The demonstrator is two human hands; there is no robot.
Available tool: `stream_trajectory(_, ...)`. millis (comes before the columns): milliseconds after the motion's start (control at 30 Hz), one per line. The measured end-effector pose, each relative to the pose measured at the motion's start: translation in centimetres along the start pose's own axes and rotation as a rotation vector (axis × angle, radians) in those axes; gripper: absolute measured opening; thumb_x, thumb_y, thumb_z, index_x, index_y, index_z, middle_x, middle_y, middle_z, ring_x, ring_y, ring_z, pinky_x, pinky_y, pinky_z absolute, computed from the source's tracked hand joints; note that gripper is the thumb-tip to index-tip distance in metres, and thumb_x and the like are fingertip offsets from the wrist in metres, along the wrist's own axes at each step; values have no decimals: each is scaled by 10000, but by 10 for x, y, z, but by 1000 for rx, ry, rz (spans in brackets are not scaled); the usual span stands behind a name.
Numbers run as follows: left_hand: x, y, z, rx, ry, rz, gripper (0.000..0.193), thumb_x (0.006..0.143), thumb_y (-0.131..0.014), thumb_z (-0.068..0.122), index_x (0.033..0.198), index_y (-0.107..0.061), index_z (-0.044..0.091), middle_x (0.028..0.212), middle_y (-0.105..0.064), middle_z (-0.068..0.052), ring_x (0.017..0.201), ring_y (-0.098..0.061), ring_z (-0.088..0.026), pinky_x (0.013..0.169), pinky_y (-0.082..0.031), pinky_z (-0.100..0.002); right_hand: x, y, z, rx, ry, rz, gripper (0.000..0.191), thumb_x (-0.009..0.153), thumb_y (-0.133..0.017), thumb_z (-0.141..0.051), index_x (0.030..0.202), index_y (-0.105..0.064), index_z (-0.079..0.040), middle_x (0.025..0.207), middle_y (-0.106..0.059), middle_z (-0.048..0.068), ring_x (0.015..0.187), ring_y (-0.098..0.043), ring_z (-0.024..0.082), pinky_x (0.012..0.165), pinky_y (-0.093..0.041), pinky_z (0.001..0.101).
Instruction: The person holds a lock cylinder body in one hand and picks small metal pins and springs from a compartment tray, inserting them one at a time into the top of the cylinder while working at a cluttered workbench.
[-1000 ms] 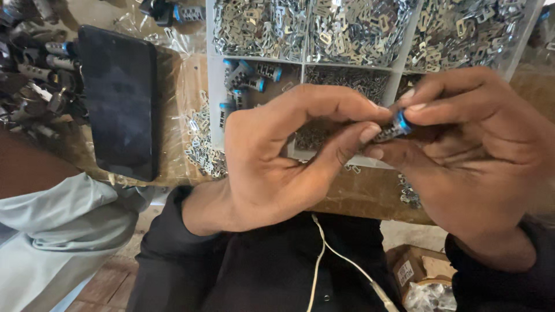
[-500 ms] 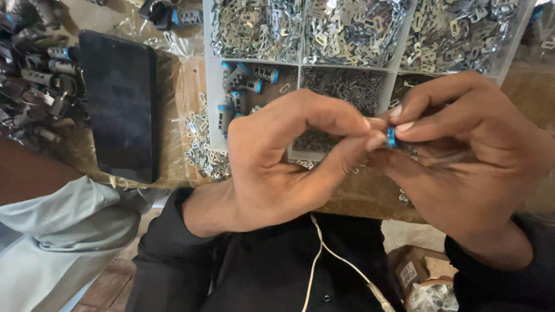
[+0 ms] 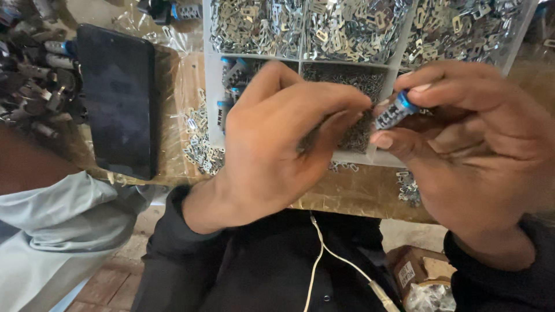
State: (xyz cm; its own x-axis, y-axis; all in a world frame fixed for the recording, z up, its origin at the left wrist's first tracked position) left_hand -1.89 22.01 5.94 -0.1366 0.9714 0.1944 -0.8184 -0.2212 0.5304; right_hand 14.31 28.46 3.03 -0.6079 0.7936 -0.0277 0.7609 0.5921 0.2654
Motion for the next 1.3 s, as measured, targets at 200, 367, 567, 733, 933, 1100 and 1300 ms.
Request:
stream_trajectory(200, -16, -5, -12, -543, 201, 49, 131, 1075, -756, 13, 1143, -646, -6, 1072, -753, -82, 1007, -779, -110, 899, -665, -215, -2, -5, -5, 8, 26, -40, 333, 866, -750, 115, 1105, -530, 44, 1240, -558, 194, 1084, -718, 205, 912, -675, 279)
stream_trajectory(367, -19, -9, -14, -449, 190, 63, 157, 1014, -791, 6, 1096, -658, -14, 991, -771, -96, 921, -795, -127, 821, -652, -209, 0, -7, -5, 31, 54, -60, 283, 869, -740, 72, 1044, -522, 29, 1164, -530, 169, 1050, -728, 208, 950, -685, 305)
stream_trajectory(567, -17, -10, -12, -443, 124, 18, 162, 971, -805, -17, 1039, -657, -13, 1014, -763, -114, 984, -787, -157, 847, -632, -223, -3, -5, -8, -145, 126, -64, 282, 866, -791, 42, 1031, -563, 36, 1156, -557, 198, 1047, -711, 216, 918, -667, 300)
stream_trajectory(733, -16, -15, -17, -572, 151, -21, 133, 1024, -762, -66, 1050, -639, -23, 1028, -769, -107, 1046, -782, -153, 914, -658, -221, -1, -3, -7, -114, 132, -72, 266, 874, -777, 42, 1030, -561, 25, 1161, -557, 186, 1056, -711, 210, 913, -683, 294)
stream_trajectory(933, -15, -11, -18, -573, 163, -94, 166, 976, -793, -75, 1041, -651, -17, 1012, -760, -108, 977, -764, -125, 876, -629, -221, -4, -4, -11, -143, 127, -96, 243, 862, -801, 49, 1001, -607, 3, 1145, -594, 181, 1055, -721, 217, 894, -652, 312)
stream_trajectory(1100, -3, -2, -19, -361, 168, -62, 216, 863, -853, 39, 1004, -691, 69, 988, -751, -13, 839, -680, -125, 757, -573, -264, -2, -2, -2, 16, 80, -7, 277, 871, -770, 55, 1097, -621, -4, 1186, -639, 194, 1048, -762, 224, 819, -667, 288)
stream_trajectory(1300, 5, -6, 8, 298, -177, -31, 199, 863, -862, 72, 1010, -729, 91, 912, -715, 1, 827, -531, -257, 741, -452, -369, -4, 5, 3, 109, 19, 49, 342, 939, -738, 48, 1222, -550, 8, 1304, -622, 192, 1082, -731, 188, 906, -675, 270)
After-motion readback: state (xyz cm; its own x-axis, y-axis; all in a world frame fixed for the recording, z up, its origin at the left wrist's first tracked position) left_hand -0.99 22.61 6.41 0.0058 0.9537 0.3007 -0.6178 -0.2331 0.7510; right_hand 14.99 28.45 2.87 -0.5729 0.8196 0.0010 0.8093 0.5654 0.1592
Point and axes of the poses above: each hand's wrist, its own x-axis towards the middle knuckle, its own y-axis out of the back of the hand, z = x × y, the point moved 8 cm from there along x, towards the middle knuckle
